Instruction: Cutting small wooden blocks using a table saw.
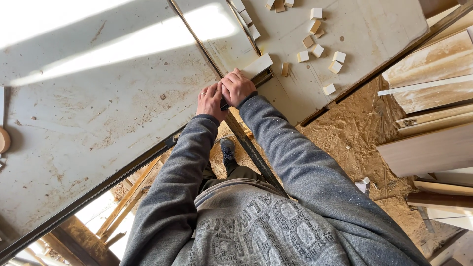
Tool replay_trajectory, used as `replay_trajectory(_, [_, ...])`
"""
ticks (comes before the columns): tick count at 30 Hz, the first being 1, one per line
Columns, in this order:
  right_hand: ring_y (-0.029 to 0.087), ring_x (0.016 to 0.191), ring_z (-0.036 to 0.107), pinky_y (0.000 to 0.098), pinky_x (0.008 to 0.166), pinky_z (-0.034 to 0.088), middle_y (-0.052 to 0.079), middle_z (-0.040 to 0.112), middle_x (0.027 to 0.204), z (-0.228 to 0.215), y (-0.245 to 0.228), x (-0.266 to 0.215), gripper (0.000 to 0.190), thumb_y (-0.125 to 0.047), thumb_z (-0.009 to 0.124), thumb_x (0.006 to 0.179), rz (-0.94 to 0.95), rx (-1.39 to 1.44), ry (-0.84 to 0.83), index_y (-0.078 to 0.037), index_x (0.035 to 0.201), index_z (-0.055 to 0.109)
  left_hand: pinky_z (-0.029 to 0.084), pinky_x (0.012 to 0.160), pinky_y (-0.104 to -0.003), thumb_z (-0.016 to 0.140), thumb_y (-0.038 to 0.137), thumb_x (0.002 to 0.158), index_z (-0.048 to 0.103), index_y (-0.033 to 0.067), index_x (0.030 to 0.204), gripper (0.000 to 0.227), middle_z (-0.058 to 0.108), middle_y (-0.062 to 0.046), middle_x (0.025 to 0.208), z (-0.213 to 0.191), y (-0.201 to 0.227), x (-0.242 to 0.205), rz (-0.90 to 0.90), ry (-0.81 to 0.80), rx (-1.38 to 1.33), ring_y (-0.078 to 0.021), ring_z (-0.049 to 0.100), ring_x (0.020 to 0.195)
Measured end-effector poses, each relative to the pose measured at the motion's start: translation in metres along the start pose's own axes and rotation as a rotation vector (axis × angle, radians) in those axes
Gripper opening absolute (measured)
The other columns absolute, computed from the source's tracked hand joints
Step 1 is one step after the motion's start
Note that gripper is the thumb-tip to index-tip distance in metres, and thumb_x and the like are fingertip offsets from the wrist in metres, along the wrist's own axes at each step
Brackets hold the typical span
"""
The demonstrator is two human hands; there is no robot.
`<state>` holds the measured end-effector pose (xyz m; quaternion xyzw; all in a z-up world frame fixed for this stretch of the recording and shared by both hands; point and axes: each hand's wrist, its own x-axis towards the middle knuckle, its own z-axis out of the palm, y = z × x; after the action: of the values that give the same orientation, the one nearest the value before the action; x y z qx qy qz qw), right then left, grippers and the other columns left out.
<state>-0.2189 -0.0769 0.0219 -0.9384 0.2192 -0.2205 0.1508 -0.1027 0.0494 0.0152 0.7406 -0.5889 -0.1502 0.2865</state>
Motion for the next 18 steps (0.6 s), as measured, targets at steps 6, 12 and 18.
replay_trajectory(6, [0.039, 0.095, 0.069, 0.0485, 0.102, 0.053, 0.016, 0.071, 0.095, -0.007, -0.006, 0.017, 0.015, -0.016, 0.064, 0.091, 0.044, 0.018, -0.008, -0.003, 0.094, 0.072, 0.040, 0.111, -0.051, 0.085, 0.016, 0.065, 0.055, 0.0039, 0.142, 0.084, 0.059, -0.015, 0.137, -0.009, -0.002, 0.008, 0.024, 0.049, -0.029, -0.0373, 0.055, 0.127])
replay_trajectory(12, [0.037, 0.093, 0.067, 0.0477, 0.095, 0.055, 0.016, 0.068, 0.090, -0.002, -0.004, 0.039, 0.011, -0.013, 0.065, 0.087, 0.023, 0.039, 0.032, -0.003, 0.088, 0.070, 0.042, 0.108, -0.051, 0.085, 0.015, 0.065, 0.057, 0.0056, 0.142, 0.082, 0.060, -0.014, 0.137, -0.013, -0.019, 0.022, -0.003, 0.014, -0.047, -0.0377, 0.055, 0.124])
replay_trajectory(18, [0.034, 0.091, 0.066, 0.0459, 0.093, 0.056, 0.014, 0.068, 0.089, 0.010, 0.002, 0.063, 0.009, -0.012, 0.065, 0.086, -0.011, 0.020, 0.080, -0.004, 0.086, 0.069, 0.043, 0.108, -0.050, 0.085, 0.013, 0.064, 0.056, 0.0046, 0.143, 0.085, 0.059, -0.014, 0.137, -0.020, -0.039, 0.043, -0.001, -0.021, -0.047, -0.0386, 0.054, 0.124])
